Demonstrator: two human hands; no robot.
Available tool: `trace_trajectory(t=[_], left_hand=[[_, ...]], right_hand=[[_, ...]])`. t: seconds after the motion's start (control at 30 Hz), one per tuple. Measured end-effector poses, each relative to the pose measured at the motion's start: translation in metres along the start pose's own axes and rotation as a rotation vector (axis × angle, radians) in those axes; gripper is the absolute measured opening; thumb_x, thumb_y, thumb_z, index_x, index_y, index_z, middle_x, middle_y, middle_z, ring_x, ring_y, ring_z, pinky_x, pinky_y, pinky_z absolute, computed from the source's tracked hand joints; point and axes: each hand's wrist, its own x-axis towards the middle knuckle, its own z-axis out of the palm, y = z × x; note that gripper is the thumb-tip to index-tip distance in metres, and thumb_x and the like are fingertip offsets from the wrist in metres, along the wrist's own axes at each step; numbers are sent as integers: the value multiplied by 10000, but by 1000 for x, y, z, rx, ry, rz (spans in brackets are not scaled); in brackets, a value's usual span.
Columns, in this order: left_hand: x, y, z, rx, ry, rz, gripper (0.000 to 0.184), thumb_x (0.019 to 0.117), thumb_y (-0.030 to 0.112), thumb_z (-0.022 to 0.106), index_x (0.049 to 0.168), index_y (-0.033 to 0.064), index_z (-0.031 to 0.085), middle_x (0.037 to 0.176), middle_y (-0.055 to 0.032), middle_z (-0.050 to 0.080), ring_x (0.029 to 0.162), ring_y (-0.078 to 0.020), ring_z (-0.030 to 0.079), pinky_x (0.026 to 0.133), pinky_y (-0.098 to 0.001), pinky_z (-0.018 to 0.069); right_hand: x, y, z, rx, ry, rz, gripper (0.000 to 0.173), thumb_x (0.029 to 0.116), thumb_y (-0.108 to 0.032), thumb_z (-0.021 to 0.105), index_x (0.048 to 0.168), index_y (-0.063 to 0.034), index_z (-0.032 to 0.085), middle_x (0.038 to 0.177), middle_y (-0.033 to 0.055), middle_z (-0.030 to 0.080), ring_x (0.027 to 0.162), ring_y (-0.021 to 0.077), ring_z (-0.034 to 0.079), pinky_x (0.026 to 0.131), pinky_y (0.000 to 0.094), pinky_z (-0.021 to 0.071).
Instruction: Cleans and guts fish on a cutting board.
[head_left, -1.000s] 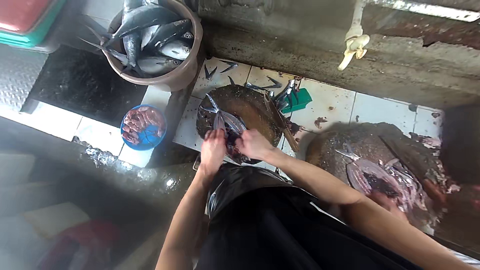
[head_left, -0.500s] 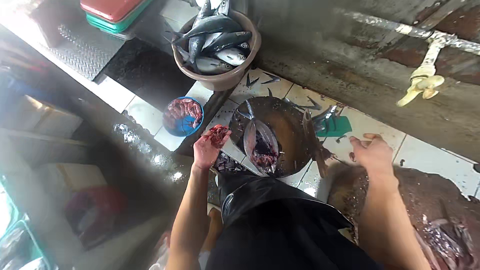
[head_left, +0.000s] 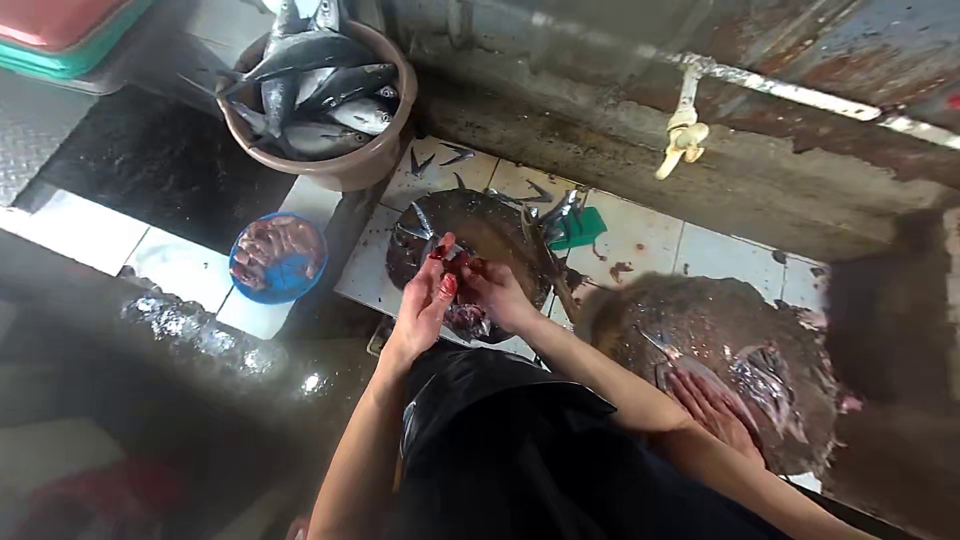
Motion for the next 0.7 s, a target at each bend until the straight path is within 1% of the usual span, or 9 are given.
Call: trace_trajectory(t=[0.03,0.1,0.13,0.17,0.27,0.4,0.57,0.63,0.7], left_hand=[[-2,-1,-2,31,77,18,484,1073,264,443,1507,49,470,1536,-76,527,1347,-195,566,1089,-418,524],[-5,-9,-5,155,248,34,337,1013,153,588,1320,15,607,1307,-107,667,1126,-199,691,942,-414,613],[-6,-12,-6,237,289,22,261,983,155,650,1207,20,651,1201,-98,682,1028,-179,704,876,-394,627],[-8,-13,-6,309,297,5,223,960,168,699,1134,30,680,1146,-88,691,985,-164,703,855,-380,627],[-6,-12,2,461,247,-49,215,920,204,767,1066,55,718,1081,-67,698,927,-128,700,826,-336,624],[1,-22,9,517,196,-12,126,923,148,750,941,28,715,1046,-93,678,907,-139,684,814,-333,611],[8,-30,15,486,92,0,145,1017,74,563,1049,-22,667,1146,-166,641,1073,-243,651,943,-415,566],[8,-33,20,445,120,-38,183,1049,69,490,1068,-28,643,1149,-173,630,1081,-247,642,947,-418,557],[10,-34,25,386,173,-99,178,1047,51,467,1094,-18,624,1143,-165,632,1055,-234,649,913,-419,567]], right_hand=[[-1,1,-1,15,3,0,259,1089,-169,482,1208,1,636,1009,125,714,857,211,704,816,414,620],[-4,1,-4,24,-3,8,276,1093,-147,455,1222,9,642,1049,142,720,904,229,712,856,431,617],[-6,1,-5,6,-8,8,288,1093,-135,435,1233,10,641,1080,149,722,940,240,718,880,443,615],[-7,0,-6,-31,-9,1,293,1089,-117,431,1243,10,645,1108,149,723,970,244,721,898,451,616],[-10,-5,-6,-282,16,-75,254,1051,-68,510,1228,-25,687,1125,104,734,993,194,730,907,423,628],[-13,-9,-2,-603,98,-97,216,982,-49,610,1176,-52,703,1053,88,743,973,169,724,897,425,610],[-13,-11,-3,-666,168,-150,178,964,-91,680,1134,-43,699,1003,95,739,918,175,724,834,420,615],[-12,-7,-3,-586,154,-176,224,953,-96,696,1171,-51,669,1030,78,732,930,150,721,836,390,625],[-10,-3,-2,-525,152,-215,315,926,-93,715,1227,-57,630,1082,71,721,970,142,717,852,381,631]])
